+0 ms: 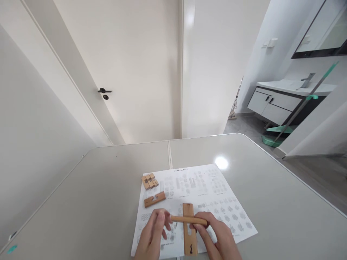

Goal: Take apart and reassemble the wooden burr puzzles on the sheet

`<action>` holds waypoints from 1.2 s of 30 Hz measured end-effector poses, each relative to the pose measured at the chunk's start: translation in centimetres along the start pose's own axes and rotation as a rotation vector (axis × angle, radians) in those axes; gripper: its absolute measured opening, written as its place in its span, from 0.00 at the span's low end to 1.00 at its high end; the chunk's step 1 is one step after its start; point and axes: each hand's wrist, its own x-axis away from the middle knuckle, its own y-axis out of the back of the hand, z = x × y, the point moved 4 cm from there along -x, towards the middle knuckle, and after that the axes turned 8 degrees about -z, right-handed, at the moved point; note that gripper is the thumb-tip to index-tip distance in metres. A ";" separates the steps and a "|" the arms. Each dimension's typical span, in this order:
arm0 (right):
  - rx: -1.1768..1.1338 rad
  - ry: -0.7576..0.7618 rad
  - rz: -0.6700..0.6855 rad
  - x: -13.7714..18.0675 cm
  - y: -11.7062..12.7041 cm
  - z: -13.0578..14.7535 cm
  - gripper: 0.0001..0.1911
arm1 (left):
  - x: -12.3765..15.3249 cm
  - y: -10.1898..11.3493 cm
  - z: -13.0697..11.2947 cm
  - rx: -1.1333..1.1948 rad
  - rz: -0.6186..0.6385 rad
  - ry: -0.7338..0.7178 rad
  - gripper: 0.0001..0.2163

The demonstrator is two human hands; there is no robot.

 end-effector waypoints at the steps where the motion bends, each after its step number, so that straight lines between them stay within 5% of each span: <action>1: -0.004 0.018 0.016 0.0 -0.1 0.1 0.13 | -0.2 0.0 -0.5 0.014 -0.003 0.000 0.25; 8: -0.001 0.133 0.085 0.1 -1.1 0.7 0.09 | -0.3 -1.8 -1.4 0.019 0.260 0.068 0.22; 14: -0.016 0.112 0.188 0.6 -1.8 0.5 0.07 | -0.5 -2.1 0.1 0.032 0.311 0.085 0.24; 22: -0.029 0.109 0.164 1.0 -2.4 0.4 0.08 | -0.5 -1.8 1.2 0.150 0.383 0.111 0.25; 29: -0.028 0.039 0.344 0.9 -4.5 0.1 0.07 | -0.4 -0.1 2.6 0.272 0.210 0.211 0.23; 34: -0.042 -0.012 0.477 -1.1 -6.4 -0.6 0.21 | -1.8 3.7 6.0 0.330 -0.039 0.278 0.23; 36: 0.034 0.085 0.431 -2.4 -7.7 -1.0 0.17 | -2.3 5.1 7.5 0.343 -0.091 0.337 0.25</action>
